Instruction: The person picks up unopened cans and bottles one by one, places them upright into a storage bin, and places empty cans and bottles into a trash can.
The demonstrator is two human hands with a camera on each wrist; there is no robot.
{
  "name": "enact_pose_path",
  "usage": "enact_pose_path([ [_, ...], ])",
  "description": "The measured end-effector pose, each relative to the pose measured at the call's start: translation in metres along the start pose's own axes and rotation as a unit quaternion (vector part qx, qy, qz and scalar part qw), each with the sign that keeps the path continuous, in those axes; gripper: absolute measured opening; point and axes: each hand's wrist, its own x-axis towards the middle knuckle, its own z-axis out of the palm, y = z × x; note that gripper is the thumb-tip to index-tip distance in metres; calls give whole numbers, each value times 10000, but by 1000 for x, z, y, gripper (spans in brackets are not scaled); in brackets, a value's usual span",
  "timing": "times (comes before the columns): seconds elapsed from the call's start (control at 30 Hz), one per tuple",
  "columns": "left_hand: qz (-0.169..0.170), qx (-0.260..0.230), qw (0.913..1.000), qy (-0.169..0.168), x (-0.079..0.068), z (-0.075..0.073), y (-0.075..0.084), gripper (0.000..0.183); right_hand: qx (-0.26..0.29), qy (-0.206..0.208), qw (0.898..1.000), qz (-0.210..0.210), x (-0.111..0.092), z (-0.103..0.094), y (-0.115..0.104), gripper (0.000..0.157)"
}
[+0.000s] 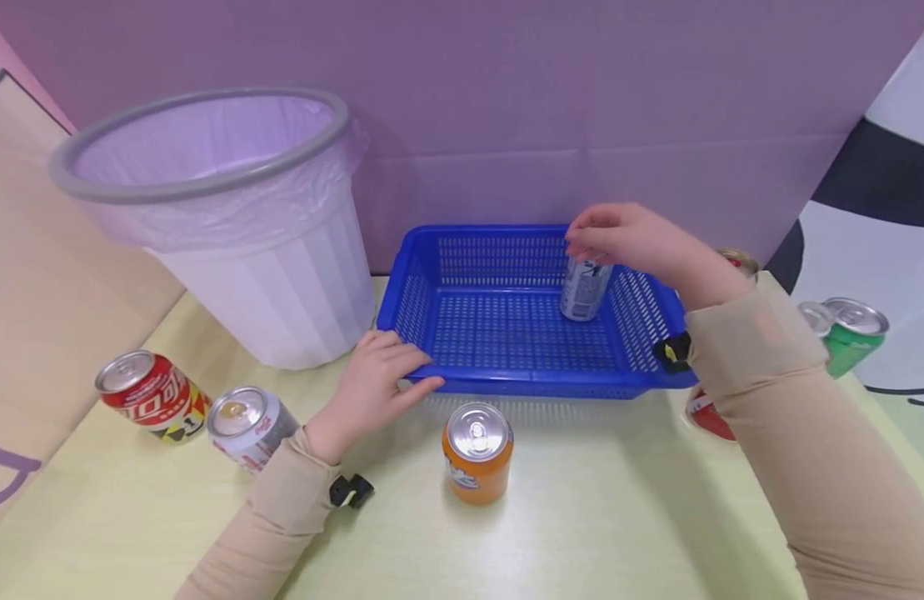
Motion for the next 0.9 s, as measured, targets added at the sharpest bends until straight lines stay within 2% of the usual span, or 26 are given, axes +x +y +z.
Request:
enact_pose_path([
  [0.4,-25,-8,10000,-56,0,0,-1,27,-327,-473,9983,-132,-19,25,-1,34],
  [0.57,-33,-8,10000,-81,1,0,0,27,-657,-613,9955,-293,-28,37,-1,30],
  [0.67,-28,-3,10000,-72,1,0,0,26,-788,-619,9941,-416,-34,45,-1,28],
  [0.9,-21,-22,10000,-20,1,-1,0,26,-690,-462,9944,-653,-47,65,8,22],
])
